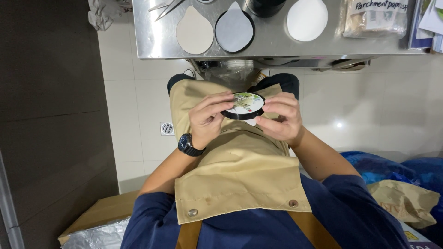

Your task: The person repeatedly picks up black plastic coffee filter holders, inserts white paper filters, and places them on a stainless steel counter. They also handle a small white plastic container, opening and closing it, and briefly pick up a pair of scissors.

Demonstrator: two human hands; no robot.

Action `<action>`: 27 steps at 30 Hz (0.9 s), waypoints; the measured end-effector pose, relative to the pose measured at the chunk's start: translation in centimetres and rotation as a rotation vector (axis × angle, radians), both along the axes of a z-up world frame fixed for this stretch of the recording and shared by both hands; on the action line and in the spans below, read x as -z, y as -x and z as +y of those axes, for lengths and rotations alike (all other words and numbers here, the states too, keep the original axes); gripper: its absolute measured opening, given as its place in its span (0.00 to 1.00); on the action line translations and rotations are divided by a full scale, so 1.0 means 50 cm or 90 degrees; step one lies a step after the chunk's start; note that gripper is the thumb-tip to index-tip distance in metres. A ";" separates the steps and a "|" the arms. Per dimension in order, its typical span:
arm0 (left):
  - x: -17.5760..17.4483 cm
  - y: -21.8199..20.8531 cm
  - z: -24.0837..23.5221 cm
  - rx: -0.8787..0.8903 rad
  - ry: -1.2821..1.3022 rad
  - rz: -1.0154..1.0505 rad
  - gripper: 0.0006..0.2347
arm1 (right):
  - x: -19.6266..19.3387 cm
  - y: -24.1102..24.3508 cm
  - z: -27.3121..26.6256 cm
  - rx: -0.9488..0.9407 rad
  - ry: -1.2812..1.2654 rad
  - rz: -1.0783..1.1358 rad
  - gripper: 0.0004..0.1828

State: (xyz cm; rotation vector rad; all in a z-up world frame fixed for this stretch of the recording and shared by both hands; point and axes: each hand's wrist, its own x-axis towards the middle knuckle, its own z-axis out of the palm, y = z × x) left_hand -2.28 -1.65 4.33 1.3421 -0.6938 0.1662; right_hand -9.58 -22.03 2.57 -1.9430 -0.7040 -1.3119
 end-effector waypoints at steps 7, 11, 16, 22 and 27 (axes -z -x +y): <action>0.014 0.001 -0.008 -0.005 0.039 0.020 0.03 | -0.006 -0.010 -0.002 -0.002 -0.001 -0.008 0.09; 0.031 -0.005 -0.009 -0.022 0.021 0.034 0.04 | 0.004 -0.020 0.002 0.010 -0.010 -0.025 0.13; 0.010 -0.037 -0.010 -0.094 -0.131 0.156 0.07 | -0.015 -0.052 -0.011 0.107 0.155 0.104 0.19; -0.007 -0.102 -0.029 -0.050 -0.204 0.348 0.13 | -0.059 -0.121 -0.023 0.138 0.212 0.322 0.32; -0.026 -0.158 -0.064 -0.002 -0.192 0.435 0.14 | -0.073 -0.164 -0.040 0.144 0.196 0.432 0.39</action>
